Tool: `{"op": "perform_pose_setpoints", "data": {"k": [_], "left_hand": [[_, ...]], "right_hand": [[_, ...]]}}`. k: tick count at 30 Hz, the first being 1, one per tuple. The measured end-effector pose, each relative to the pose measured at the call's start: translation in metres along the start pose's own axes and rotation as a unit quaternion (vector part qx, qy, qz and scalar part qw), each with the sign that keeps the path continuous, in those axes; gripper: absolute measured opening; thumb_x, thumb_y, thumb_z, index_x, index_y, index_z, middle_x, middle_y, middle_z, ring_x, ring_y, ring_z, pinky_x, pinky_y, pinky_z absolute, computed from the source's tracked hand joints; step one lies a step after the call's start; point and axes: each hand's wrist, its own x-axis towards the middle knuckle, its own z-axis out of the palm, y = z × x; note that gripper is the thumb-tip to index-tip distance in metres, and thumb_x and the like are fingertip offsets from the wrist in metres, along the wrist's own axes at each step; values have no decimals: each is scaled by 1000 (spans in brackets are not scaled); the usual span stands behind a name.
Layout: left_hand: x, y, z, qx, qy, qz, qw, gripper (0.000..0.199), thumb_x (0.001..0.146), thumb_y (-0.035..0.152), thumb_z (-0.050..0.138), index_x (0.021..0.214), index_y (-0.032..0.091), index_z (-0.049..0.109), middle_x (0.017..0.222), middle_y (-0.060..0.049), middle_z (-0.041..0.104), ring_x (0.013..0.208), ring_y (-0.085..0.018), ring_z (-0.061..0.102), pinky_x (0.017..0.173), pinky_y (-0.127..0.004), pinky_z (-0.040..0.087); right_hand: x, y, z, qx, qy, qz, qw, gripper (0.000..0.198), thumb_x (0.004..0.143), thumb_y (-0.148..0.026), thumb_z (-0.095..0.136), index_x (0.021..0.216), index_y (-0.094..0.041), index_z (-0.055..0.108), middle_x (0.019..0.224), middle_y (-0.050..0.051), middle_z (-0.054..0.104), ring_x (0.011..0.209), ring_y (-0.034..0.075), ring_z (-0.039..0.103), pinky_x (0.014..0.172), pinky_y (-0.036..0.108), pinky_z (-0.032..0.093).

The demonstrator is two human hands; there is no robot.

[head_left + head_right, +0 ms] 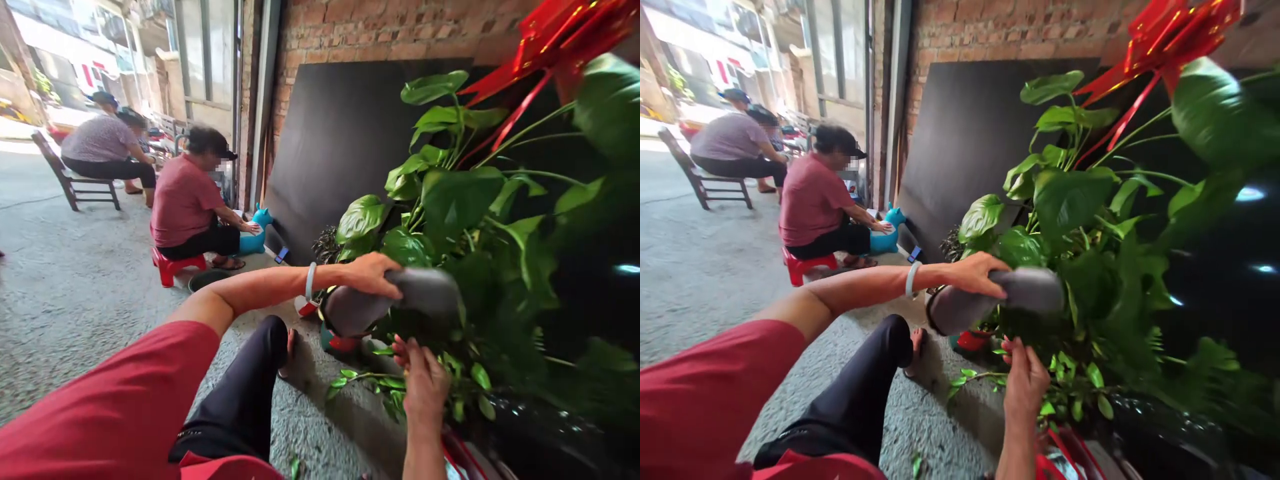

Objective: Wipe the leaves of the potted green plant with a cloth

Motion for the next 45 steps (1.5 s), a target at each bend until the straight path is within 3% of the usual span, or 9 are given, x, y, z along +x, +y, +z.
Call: {"op": "perform_pose_setpoints", "data": {"k": [3, 9, 16, 24, 29, 32, 37, 40, 45], "left_hand": [[-11, 1, -6, -46, -38, 48, 997, 39, 78, 29, 76, 114, 15, 75, 99, -3, 76, 92, -20, 69, 82, -27, 53], [0, 2, -29, -78, 208, 72, 972, 53, 86, 35, 70, 136, 18, 62, 121, -5, 72, 111, -21, 66, 98, -30, 50], [-30, -30, -5, 1, -76, 20, 997, 33, 77, 28, 78, 106, 13, 76, 96, -6, 76, 89, -21, 68, 77, -27, 52], [27, -22, -40, -23, 256, 17, 966, 56, 86, 36, 68, 140, 23, 60, 128, -2, 69, 114, -21, 64, 98, -30, 50], [6, -44, 12, 39, -44, -5, 998, 44, 79, 35, 77, 115, 12, 75, 105, -8, 75, 95, -24, 68, 80, -28, 51], [-28, -49, 7, -35, -151, 50, 987, 37, 77, 32, 77, 109, 14, 77, 94, -1, 75, 86, -18, 68, 72, -22, 49], [-16, -34, -34, -79, 120, 49, 988, 50, 81, 32, 70, 128, 14, 69, 109, -2, 75, 100, -18, 67, 89, -25, 49], [8, -38, -19, -32, 220, -3, 975, 58, 83, 34, 69, 138, 16, 63, 127, -6, 70, 113, -21, 64, 100, -29, 47], [-18, -70, 23, 40, -156, -1, 987, 48, 75, 36, 78, 119, 18, 75, 104, -4, 76, 93, -22, 70, 79, -26, 51]], "right_hand": [[-2, -8, -1, 8, -2, 18, 1000, 53, 60, -66, 81, 77, -17, 72, 80, 11, 77, 69, 23, 71, 56, 30, 55], [-4, -18, 3, 19, 3, 33, 999, 53, 57, -66, 84, 73, -19, 63, 79, 11, 77, 67, 24, 73, 54, 31, 57], [-3, -18, -1, 0, -2, 52, 999, 51, 51, -64, 86, 69, -20, 68, 76, 9, 76, 63, 23, 70, 48, 28, 54], [-8, -31, 14, 26, -6, 84, 996, 52, 48, -59, 87, 73, -19, 65, 75, 7, 76, 64, 21, 71, 51, 28, 56], [-6, -26, 7, 28, 14, 109, 994, 49, 42, -56, 88, 67, -21, 65, 67, 6, 73, 58, 23, 68, 46, 30, 54], [-4, -21, -3, 34, 27, 126, 991, 47, 39, -52, 88, 65, -21, 64, 64, 6, 72, 56, 23, 67, 45, 30, 53], [-9, -21, 6, 56, 25, 139, 988, 53, 42, -55, 89, 72, -19, 65, 70, 6, 75, 60, 21, 68, 49, 28, 54], [-12, -19, 13, 60, 15, 144, 988, 55, 43, -57, 90, 73, -18, 65, 73, 8, 75, 62, 21, 69, 50, 28, 53], [-2, -8, -9, 77, 59, 171, 980, 59, 38, -52, 91, 77, -19, 63, 68, 7, 74, 61, 24, 68, 50, 31, 53]]}}
